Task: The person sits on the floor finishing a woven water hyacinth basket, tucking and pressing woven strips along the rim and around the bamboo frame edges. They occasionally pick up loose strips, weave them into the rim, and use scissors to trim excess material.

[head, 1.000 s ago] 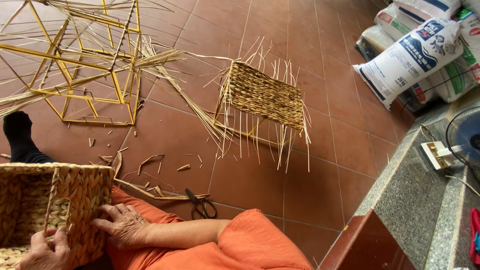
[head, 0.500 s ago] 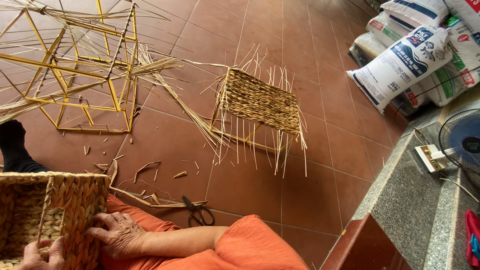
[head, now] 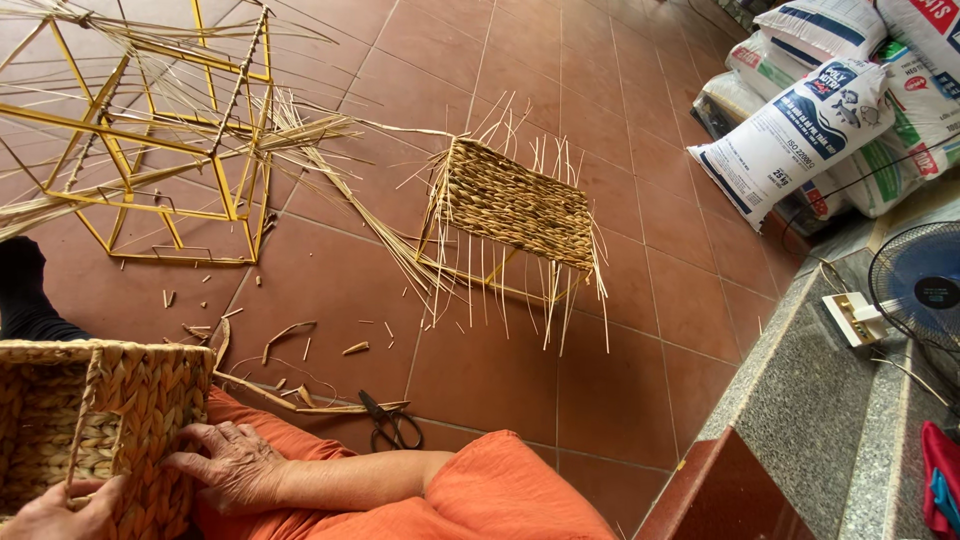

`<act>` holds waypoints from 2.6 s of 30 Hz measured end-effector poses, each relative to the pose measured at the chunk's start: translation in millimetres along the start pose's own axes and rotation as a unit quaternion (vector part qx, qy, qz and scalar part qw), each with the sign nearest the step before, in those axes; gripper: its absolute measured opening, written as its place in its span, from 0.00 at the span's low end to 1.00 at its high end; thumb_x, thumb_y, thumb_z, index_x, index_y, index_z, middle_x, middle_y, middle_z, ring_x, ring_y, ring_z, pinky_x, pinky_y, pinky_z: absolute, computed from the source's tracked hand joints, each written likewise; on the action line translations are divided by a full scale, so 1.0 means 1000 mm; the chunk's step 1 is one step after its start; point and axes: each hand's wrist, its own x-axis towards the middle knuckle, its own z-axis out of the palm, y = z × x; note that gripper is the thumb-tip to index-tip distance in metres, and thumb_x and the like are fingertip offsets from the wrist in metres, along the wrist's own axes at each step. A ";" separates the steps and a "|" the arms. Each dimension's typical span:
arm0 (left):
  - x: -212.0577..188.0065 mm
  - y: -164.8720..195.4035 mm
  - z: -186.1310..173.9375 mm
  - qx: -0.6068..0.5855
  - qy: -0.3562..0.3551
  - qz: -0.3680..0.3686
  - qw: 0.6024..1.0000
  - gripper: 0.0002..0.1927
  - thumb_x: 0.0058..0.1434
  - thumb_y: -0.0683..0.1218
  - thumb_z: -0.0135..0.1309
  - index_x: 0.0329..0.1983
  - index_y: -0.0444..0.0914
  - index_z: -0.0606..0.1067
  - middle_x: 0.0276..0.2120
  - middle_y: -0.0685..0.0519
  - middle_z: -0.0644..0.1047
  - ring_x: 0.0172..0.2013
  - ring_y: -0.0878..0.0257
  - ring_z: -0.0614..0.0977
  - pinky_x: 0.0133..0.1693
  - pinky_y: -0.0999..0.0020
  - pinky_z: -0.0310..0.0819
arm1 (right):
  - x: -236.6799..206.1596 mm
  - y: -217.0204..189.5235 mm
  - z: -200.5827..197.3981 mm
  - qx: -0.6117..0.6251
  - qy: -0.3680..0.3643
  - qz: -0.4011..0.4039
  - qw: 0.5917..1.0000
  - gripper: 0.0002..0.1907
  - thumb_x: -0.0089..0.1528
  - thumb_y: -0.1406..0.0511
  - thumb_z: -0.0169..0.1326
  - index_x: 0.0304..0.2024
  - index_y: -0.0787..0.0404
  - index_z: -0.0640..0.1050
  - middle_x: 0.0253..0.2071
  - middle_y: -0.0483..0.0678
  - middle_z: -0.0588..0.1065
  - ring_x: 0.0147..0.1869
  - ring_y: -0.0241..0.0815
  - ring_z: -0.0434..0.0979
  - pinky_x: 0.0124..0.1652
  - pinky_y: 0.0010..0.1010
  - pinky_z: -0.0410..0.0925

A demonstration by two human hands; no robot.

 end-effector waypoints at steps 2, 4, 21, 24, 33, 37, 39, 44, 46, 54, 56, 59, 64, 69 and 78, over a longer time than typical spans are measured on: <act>0.004 0.007 -0.006 0.000 -0.028 -0.046 0.999 0.17 0.67 0.46 0.63 0.50 0.26 0.79 0.34 0.39 0.83 0.33 0.53 0.86 0.42 0.58 0.82 | -0.001 0.000 -0.001 -0.008 0.003 -0.005 1.000 0.27 0.59 0.63 0.56 0.63 0.48 0.73 0.64 0.52 0.66 0.62 0.53 0.70 0.57 0.44 0.66; 0.006 0.011 -0.007 0.000 -0.040 -0.062 0.997 0.17 0.68 0.45 0.63 0.51 0.27 0.79 0.37 0.39 0.84 0.35 0.53 0.87 0.44 0.58 0.83 | -0.003 0.000 -0.002 0.001 0.005 -0.008 1.000 0.28 0.58 0.63 0.56 0.63 0.48 0.73 0.64 0.53 0.66 0.62 0.54 0.70 0.60 0.46 0.66; 0.008 0.015 0.002 -0.035 0.060 0.007 0.998 0.15 0.70 0.44 0.62 0.49 0.24 0.81 0.35 0.36 0.85 0.33 0.52 0.86 0.41 0.55 0.82 | 0.008 0.001 -0.009 -0.017 0.029 0.001 0.999 0.24 0.62 0.62 0.54 0.62 0.47 0.73 0.63 0.50 0.67 0.60 0.52 0.70 0.59 0.44 0.65; 0.004 0.009 0.010 -0.138 0.023 0.025 0.990 0.13 0.68 0.42 0.63 0.46 0.24 0.81 0.32 0.37 0.84 0.31 0.54 0.84 0.36 0.57 0.79 | 0.007 0.003 -0.010 -0.029 0.026 0.013 0.999 0.22 0.63 0.63 0.54 0.61 0.46 0.73 0.63 0.48 0.67 0.58 0.50 0.71 0.59 0.41 0.66; -0.005 0.017 0.004 -0.083 0.015 -0.072 0.994 0.14 0.65 0.43 0.65 0.49 0.28 0.83 0.34 0.38 0.84 0.30 0.51 0.86 0.33 0.56 0.80 | 0.008 0.006 -0.023 -0.009 0.023 0.005 1.000 0.24 0.60 0.62 0.56 0.61 0.48 0.74 0.62 0.49 0.67 0.60 0.50 0.71 0.57 0.43 0.66; -0.001 0.020 0.002 -0.046 0.011 -0.073 0.996 0.16 0.61 0.43 0.68 0.49 0.28 0.84 0.33 0.39 0.84 0.31 0.52 0.87 0.35 0.56 0.82 | 0.005 0.009 -0.020 -0.007 0.025 0.004 1.000 0.26 0.57 0.62 0.57 0.59 0.48 0.75 0.62 0.51 0.67 0.61 0.52 0.71 0.59 0.45 0.67; -0.002 0.017 0.003 -0.062 0.013 -0.068 0.996 0.17 0.61 0.43 0.68 0.50 0.29 0.83 0.35 0.39 0.86 0.31 0.52 0.86 0.35 0.56 0.82 | 0.003 0.012 -0.016 -0.015 0.027 -0.001 1.000 0.26 0.58 0.62 0.57 0.60 0.48 0.75 0.62 0.50 0.67 0.61 0.51 0.71 0.57 0.43 0.66; -0.003 0.014 0.007 -0.043 0.017 -0.067 0.997 0.19 0.63 0.46 0.68 0.52 0.29 0.82 0.36 0.39 0.85 0.32 0.53 0.86 0.36 0.58 0.82 | 0.000 0.017 -0.011 -0.011 0.028 0.001 1.000 0.23 0.60 0.63 0.57 0.60 0.47 0.75 0.61 0.48 0.68 0.60 0.49 0.71 0.58 0.41 0.66; -0.002 0.015 0.008 -0.122 0.008 -0.073 0.990 0.17 0.63 0.44 0.66 0.50 0.28 0.81 0.36 0.38 0.86 0.32 0.53 0.86 0.35 0.57 0.82 | 0.001 0.018 -0.010 -0.008 0.028 -0.001 1.000 0.24 0.59 0.63 0.57 0.59 0.48 0.75 0.61 0.49 0.68 0.60 0.49 0.71 0.57 0.42 0.66; -0.006 0.024 0.003 -0.027 0.022 -0.058 0.998 0.14 0.63 0.45 0.68 0.45 0.29 0.83 0.30 0.40 0.84 0.30 0.53 0.87 0.34 0.59 0.82 | 0.000 0.019 -0.008 0.004 0.029 -0.005 1.000 0.24 0.59 0.63 0.57 0.59 0.48 0.75 0.60 0.48 0.68 0.60 0.49 0.71 0.58 0.41 0.67; -0.008 0.029 0.000 -0.035 0.013 -0.064 0.997 0.15 0.63 0.46 0.67 0.44 0.30 0.82 0.30 0.40 0.84 0.30 0.52 0.87 0.34 0.58 0.83 | 0.001 0.018 -0.009 0.009 0.023 -0.004 1.000 0.25 0.59 0.63 0.57 0.59 0.48 0.75 0.60 0.48 0.68 0.59 0.49 0.71 0.57 0.41 0.67; -0.009 0.035 -0.006 0.017 0.021 -0.059 0.998 0.18 0.61 0.52 0.67 0.46 0.33 0.83 0.31 0.41 0.86 0.32 0.51 0.89 0.38 0.56 0.83 | 0.004 0.015 -0.014 -0.005 0.021 -0.006 1.000 0.26 0.57 0.63 0.58 0.60 0.48 0.75 0.61 0.49 0.68 0.60 0.49 0.71 0.58 0.41 0.66; -0.020 0.037 -0.014 0.108 0.106 0.080 0.985 0.24 0.60 0.64 0.63 0.42 0.39 0.85 0.32 0.44 0.87 0.34 0.54 0.89 0.43 0.57 0.83 | 0.015 0.021 -0.029 0.054 0.018 -0.012 0.998 0.30 0.53 0.63 0.60 0.59 0.49 0.75 0.64 0.50 0.70 0.65 0.50 0.71 0.61 0.43 0.67; -0.040 0.007 -0.004 0.143 0.206 0.044 0.967 0.18 0.73 0.60 0.56 0.50 0.43 0.83 0.26 0.42 0.80 0.29 0.49 0.83 0.35 0.56 0.78 | 0.023 0.076 -0.038 0.320 0.074 0.126 0.936 0.16 0.64 0.64 0.61 0.55 0.58 0.79 0.49 0.47 0.75 0.54 0.39 0.77 0.57 0.31 0.72; -0.007 -0.066 0.014 0.021 0.288 0.131 0.949 0.16 0.81 0.46 0.50 0.38 0.32 0.74 0.26 0.43 0.74 0.27 0.53 0.76 0.34 0.58 0.70 | -0.080 0.230 -0.021 0.235 -0.014 0.469 0.852 0.17 0.58 0.61 0.64 0.48 0.60 0.81 0.41 0.50 0.83 0.44 0.39 0.83 0.46 0.32 0.75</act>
